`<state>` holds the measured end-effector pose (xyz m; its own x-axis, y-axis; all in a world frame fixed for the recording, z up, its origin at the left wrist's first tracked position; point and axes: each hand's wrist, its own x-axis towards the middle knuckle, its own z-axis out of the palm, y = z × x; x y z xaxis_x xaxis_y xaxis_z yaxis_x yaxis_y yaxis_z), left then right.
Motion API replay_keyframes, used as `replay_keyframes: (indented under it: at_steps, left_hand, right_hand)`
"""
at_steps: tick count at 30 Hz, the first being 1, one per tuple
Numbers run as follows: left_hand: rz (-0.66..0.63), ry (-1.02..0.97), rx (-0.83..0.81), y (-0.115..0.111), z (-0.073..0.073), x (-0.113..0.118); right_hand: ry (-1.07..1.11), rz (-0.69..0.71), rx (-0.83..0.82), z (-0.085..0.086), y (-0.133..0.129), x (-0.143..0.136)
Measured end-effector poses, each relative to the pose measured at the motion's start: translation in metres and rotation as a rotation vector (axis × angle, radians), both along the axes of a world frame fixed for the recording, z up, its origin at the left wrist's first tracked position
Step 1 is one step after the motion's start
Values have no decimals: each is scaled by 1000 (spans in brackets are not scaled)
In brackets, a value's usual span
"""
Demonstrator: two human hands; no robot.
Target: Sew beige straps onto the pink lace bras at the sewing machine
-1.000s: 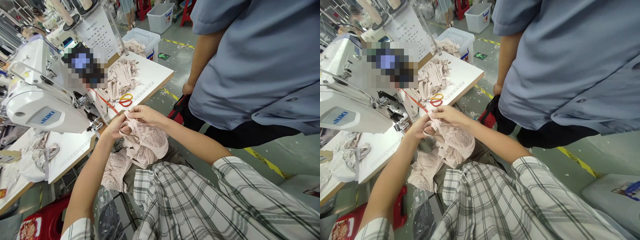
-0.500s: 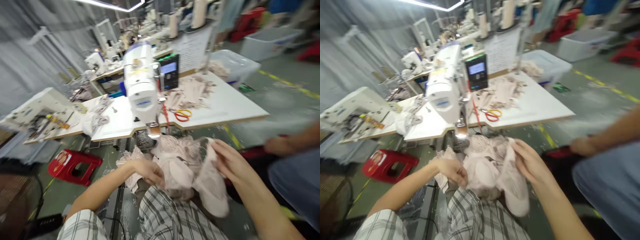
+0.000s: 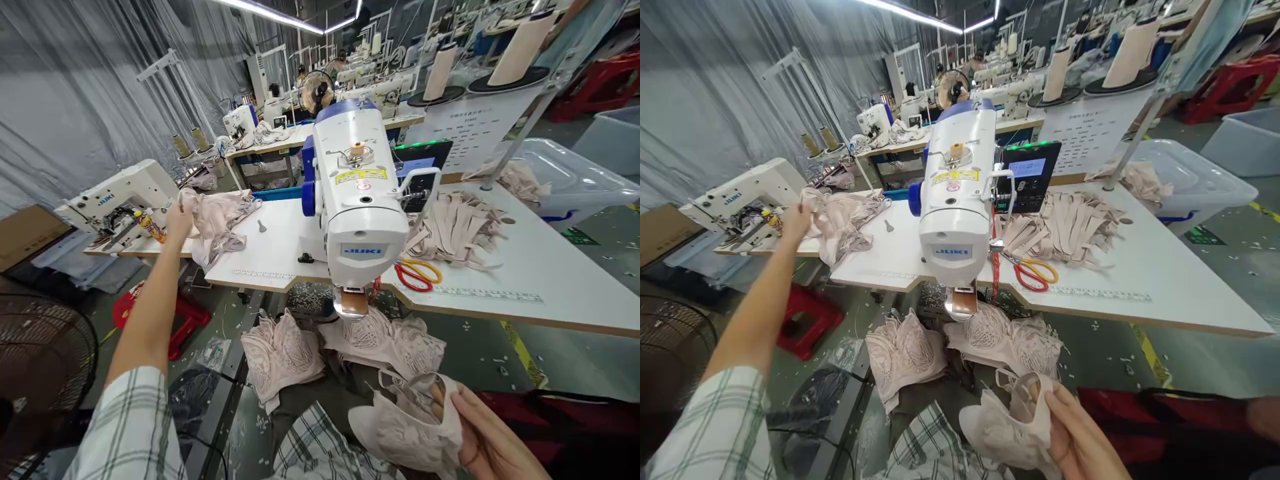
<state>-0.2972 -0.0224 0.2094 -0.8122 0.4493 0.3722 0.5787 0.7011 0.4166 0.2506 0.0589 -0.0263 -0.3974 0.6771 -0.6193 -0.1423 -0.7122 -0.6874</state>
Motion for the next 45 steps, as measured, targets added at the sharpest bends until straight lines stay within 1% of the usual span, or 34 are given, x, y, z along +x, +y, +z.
replay_keyframes:
  at_steps: [2,4,6,7,9,10,12,14,15,16,17,18,20,23,27,29,31,34,37,39,41,45]
  left_hand:
    - [-20,-53,-37,-3,-47,11]
    - [-114,-157,-89,-10,-97,34]
    - [-261,-288,-147,-19,-142,69]
    - [-357,-364,-178,-24,-162,91]
    - [-556,-528,-246,-31,-195,143]
    - [-648,-601,-261,-31,-206,172]
    - [-837,-699,-202,-25,-221,228]
    - [-1047,-741,-36,-10,-228,278]
    - [-1138,-756,31,-2,-230,299]
    - [-1202,-775,66,7,-230,317]
    - [-1227,-800,67,15,-230,332]
    - [-1215,-825,44,22,-229,342]
    - [-1136,-864,-9,31,-225,351]
    - [-1020,-896,-21,35,-214,348]
    - [-922,-912,26,32,-198,339]
    - [-907,-883,15,31,-194,335]
    - [-882,-811,-7,30,-191,329]
    - [-831,-667,9,27,-189,315]
    - [-788,-516,72,25,-188,299]
    - [-811,-406,91,27,-190,289]
    - [-864,-322,90,30,-193,280]
    - [-912,-270,60,34,-197,267]
  right_hand:
    - [12,24,26,-6,2,-5]
    - [29,37,19,-12,6,-10]
    - [41,20,-18,-15,9,-16]
    - [55,6,-40,-14,10,-19]
    - [106,-42,-75,-8,11,-26]
    - [168,-9,-79,-5,13,-30]
    - [260,20,-43,-3,20,-38]
    - [321,58,-13,-4,31,-43]
    - [327,75,15,-4,36,-44]
    - [327,91,53,-4,41,-44]
    - [317,104,104,-2,44,-44]
    - [301,115,168,1,46,-44]
    - [259,137,310,8,50,-44]
    - [177,220,508,19,57,-48]
    - [85,473,795,30,68,-62]
    - [70,580,829,36,72,-70]
    - [54,628,806,43,76,-77]
    - [-43,598,841,51,85,-90]
    - [-127,517,894,52,99,-107]
    - [-165,480,926,48,110,-120]
    - [-190,464,953,42,119,-131]
    - [-181,450,1003,34,129,-144]
